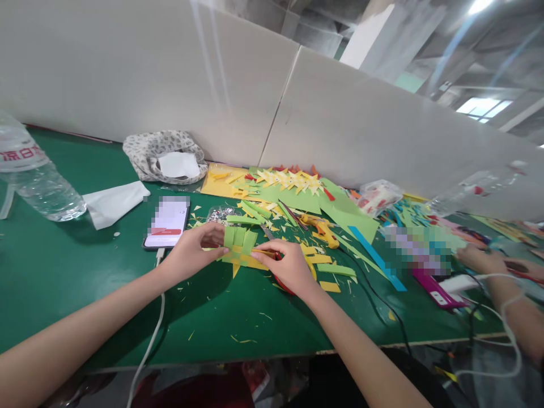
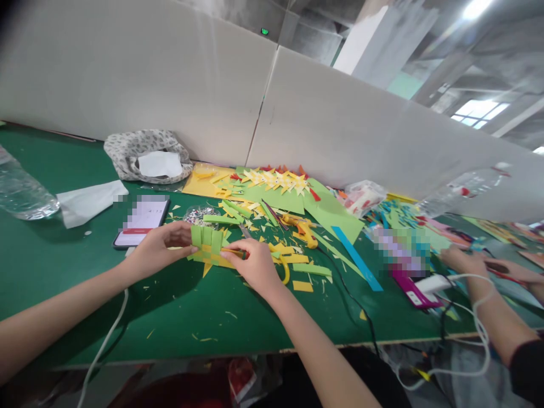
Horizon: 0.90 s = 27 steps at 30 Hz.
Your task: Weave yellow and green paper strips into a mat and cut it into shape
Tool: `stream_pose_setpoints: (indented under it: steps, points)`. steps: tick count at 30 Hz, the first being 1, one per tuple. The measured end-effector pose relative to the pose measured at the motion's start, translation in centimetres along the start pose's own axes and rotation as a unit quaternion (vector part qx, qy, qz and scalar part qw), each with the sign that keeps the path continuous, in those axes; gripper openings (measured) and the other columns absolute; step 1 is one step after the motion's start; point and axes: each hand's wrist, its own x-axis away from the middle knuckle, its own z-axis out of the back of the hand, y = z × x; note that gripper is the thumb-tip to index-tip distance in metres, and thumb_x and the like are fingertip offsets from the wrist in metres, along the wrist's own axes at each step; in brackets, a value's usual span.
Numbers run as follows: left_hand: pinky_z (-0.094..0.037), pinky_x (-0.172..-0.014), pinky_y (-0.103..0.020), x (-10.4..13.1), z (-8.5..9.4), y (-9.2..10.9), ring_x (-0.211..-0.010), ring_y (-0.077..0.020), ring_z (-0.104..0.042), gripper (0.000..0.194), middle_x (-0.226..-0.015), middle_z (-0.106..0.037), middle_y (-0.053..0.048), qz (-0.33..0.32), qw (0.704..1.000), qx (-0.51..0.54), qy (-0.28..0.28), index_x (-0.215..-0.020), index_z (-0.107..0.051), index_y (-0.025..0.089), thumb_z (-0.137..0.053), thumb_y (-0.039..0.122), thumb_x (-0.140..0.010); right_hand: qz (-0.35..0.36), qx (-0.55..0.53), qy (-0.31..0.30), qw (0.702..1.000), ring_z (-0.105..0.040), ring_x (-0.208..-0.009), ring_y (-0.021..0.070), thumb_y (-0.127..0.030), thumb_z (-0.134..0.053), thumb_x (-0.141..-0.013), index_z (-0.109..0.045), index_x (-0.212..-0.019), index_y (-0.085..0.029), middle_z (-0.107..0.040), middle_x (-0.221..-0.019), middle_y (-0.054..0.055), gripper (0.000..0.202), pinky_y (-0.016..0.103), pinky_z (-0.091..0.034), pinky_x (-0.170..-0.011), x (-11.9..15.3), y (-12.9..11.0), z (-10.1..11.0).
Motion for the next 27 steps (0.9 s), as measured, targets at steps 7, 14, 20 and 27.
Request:
stream_pose_setpoints:
  steps: [7, 14, 20, 27]
  points:
    - [-0.053, -0.082, -0.037, 0.1, 0.0, 0.1, -0.086, -0.0188, -0.065, 0.031, -0.095, -0.066, -0.004, 0.011, 1.0, -0.024, 0.008, -0.096, -0.054, 0.02, -0.067, 0.025, -0.068, 0.017, -0.008, -0.006, 1.0, -0.063, -0.068, 0.0169, -0.028, -0.066, -0.073, -0.07, -0.069, -0.023, -0.07, -0.072, 0.002, 0.007, 0.028, -0.046, -0.059, -0.1, 0.1, 0.2]
    - [-0.053, -0.082, -0.039, 0.4, -0.8, -0.8, -0.082, -0.0199, -0.068, 0.043, -0.089, -0.07, -0.003, 0.072, 0.997, -0.013, -0.037, -0.106, -0.048, 0.022, -0.066, 0.02, -0.067, 0.043, -0.017, -0.007, 0.999, -0.061, -0.065, 0.0159, -0.028, -0.066, -0.074, -0.071, -0.072, -0.025, -0.069, -0.072, 0.001, 0.006, 0.03, -0.046, -0.062, 0.0, 0.7, -0.3]
    - [-0.055, -0.076, -0.034, 0.3, -0.7, -1.3, -0.078, -0.02, -0.069, 0.035, -0.078, -0.071, 0.0, 0.062, 0.997, -0.039, -0.025, -0.1, -0.051, 0.022, -0.066, 0.023, -0.068, 0.066, 0.029, -0.009, 0.997, -0.06, -0.066, 0.0161, -0.025, -0.067, -0.074, -0.072, -0.073, -0.025, -0.069, -0.069, 0.0, 0.005, 0.031, -0.046, -0.066, 0.0, 0.6, 0.0]
    - [-0.055, -0.073, -0.034, 0.3, -0.7, -0.9, -0.074, -0.0194, -0.068, 0.027, -0.074, -0.072, 0.001, 0.059, 0.997, -0.043, -0.039, -0.094, -0.053, 0.023, -0.064, 0.022, -0.069, 0.076, 0.04, -0.008, 0.996, -0.06, -0.069, 0.0171, -0.023, -0.067, -0.074, -0.072, -0.072, -0.026, -0.069, -0.069, 0.0, 0.006, 0.032, -0.047, -0.069, 0.0, 0.5, 0.1]
